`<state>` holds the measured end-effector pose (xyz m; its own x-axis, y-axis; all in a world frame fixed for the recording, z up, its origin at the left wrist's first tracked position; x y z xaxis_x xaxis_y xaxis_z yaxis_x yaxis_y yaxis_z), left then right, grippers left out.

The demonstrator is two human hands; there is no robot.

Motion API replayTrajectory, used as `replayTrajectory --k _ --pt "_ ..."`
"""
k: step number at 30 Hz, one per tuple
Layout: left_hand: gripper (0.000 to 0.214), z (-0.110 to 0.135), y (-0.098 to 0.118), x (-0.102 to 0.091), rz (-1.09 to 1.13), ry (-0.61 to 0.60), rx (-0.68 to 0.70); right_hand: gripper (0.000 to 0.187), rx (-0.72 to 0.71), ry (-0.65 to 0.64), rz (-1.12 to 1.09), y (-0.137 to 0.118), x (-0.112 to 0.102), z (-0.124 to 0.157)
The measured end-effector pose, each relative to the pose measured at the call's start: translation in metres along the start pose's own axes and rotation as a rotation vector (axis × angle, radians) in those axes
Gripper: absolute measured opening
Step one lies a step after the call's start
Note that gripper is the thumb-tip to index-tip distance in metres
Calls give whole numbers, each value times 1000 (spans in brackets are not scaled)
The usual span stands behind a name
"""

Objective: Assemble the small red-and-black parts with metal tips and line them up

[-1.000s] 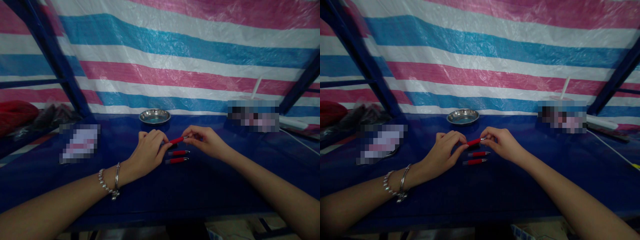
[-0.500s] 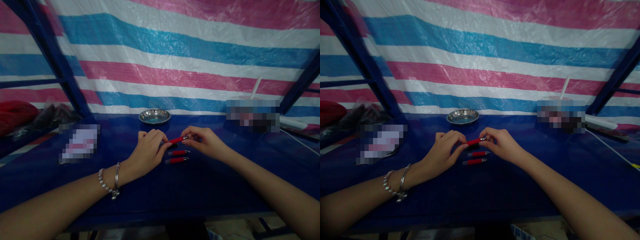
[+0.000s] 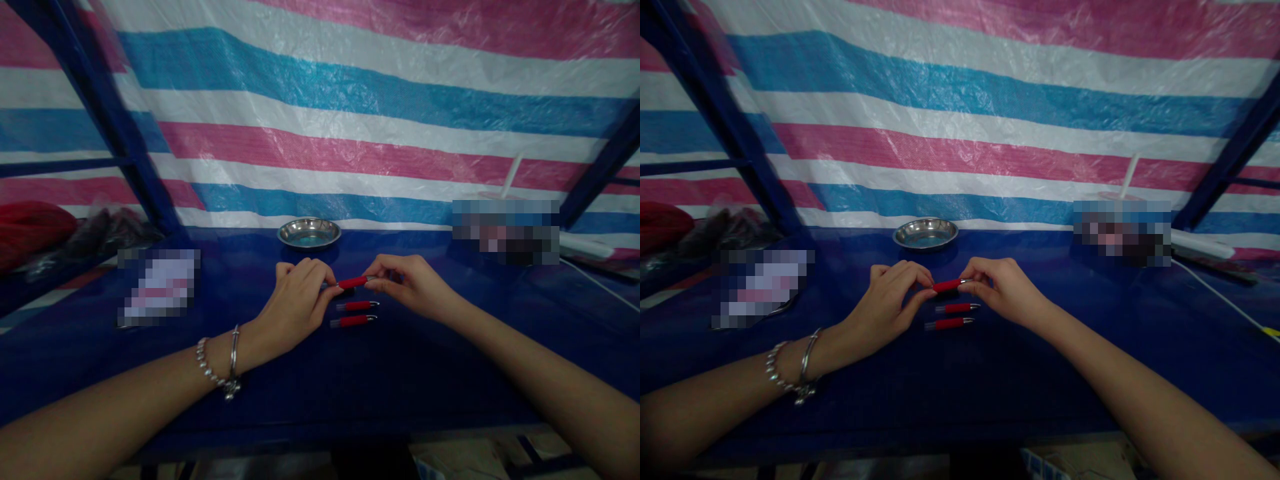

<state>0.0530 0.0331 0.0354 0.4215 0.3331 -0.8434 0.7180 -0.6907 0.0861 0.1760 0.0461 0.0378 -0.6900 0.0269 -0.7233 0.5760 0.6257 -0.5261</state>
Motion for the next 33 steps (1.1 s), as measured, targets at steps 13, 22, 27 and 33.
replayTrajectory --k 13,22,27,33 --pt "10 1 -1 0 6 -12 -3 10 -3 -6 -2 0 1 0" --pt "14 0 0 2 3 -48 -12 9 -6 39 37 1 -4 -1" --pt "11 0 1 2 -5 -38 -3 8 -18 40 33 1 -4 -1" --pt "9 1 1 2 2 -27 1 7 -7 20 34 1 -3 0"
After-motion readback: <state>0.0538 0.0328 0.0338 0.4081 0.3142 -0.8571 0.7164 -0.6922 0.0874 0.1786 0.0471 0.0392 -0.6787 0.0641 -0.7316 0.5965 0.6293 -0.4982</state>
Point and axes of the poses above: each hand's wrist, its own z-axis away from the middle knuckle, its own x-axis out of the palm, y = z × x, the point moved 8 cm from there along -z, towards the middle knuckle, and after that the axes turned 1 degree about y, right-handed, at the moved point
